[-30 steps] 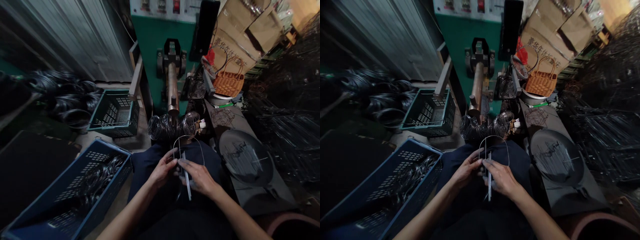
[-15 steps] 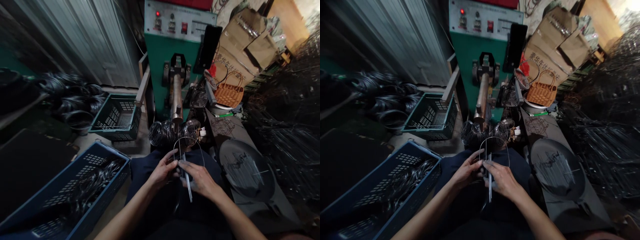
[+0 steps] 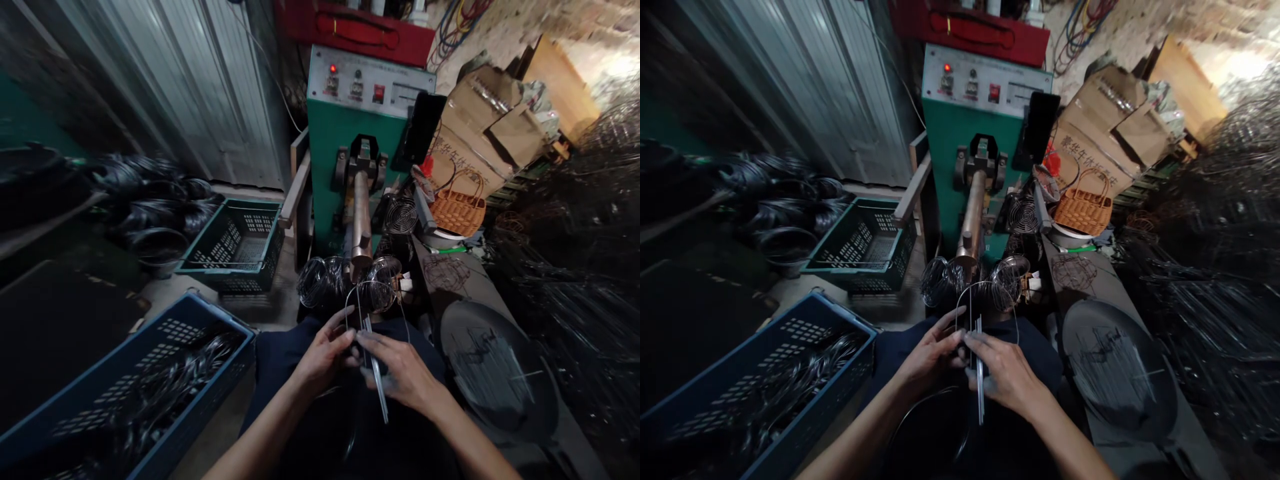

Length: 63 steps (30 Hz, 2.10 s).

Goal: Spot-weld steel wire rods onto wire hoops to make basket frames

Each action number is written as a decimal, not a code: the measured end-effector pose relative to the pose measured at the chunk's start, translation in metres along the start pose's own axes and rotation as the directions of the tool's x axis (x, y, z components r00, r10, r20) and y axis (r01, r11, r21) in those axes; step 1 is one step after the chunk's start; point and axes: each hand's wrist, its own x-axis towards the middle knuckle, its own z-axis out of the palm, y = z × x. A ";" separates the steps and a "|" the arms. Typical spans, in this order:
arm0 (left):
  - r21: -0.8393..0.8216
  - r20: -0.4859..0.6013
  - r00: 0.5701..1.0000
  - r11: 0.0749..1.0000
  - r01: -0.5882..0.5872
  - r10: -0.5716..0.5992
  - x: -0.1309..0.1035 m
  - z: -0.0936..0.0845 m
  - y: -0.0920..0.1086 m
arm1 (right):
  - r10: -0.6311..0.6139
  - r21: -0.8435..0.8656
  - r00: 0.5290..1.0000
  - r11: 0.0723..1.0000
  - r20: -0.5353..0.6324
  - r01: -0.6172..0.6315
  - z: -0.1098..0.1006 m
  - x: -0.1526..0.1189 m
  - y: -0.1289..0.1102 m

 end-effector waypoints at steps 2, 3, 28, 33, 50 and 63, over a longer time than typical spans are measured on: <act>-0.005 -0.008 1.000 1.000 0.000 0.000 0.000 0.002 0.001 | -0.013 -0.001 1.000 1.000 -0.001 0.013 -0.002 0.001 0.000; -0.008 -0.013 1.000 1.000 -0.001 0.001 0.000 0.002 0.002 | -0.019 0.001 1.000 1.000 -0.001 0.019 -0.003 0.002 0.000; 0.166 -0.155 0.965 0.968 -0.186 0.212 0.091 -0.014 0.070 | -0.103 -0.509 0.983 0.861 -0.153 0.011 -0.033 0.077 0.039; 0.144 -0.158 0.963 0.970 -0.195 0.217 0.108 -0.015 0.078 | -0.092 -0.435 0.979 0.900 -0.180 0.005 -0.039 0.086 0.055; 0.224 -0.128 0.962 0.951 -0.211 0.243 0.110 -0.017 0.077 | -0.135 -0.234 0.978 0.967 -0.159 0.096 -0.030 0.083 0.050; 0.436 -0.152 0.985 0.900 -0.009 0.083 0.011 -0.044 0.019 | 0.532 0.735 0.756 0.670 -0.381 -0.101 -0.014 -0.006 0.023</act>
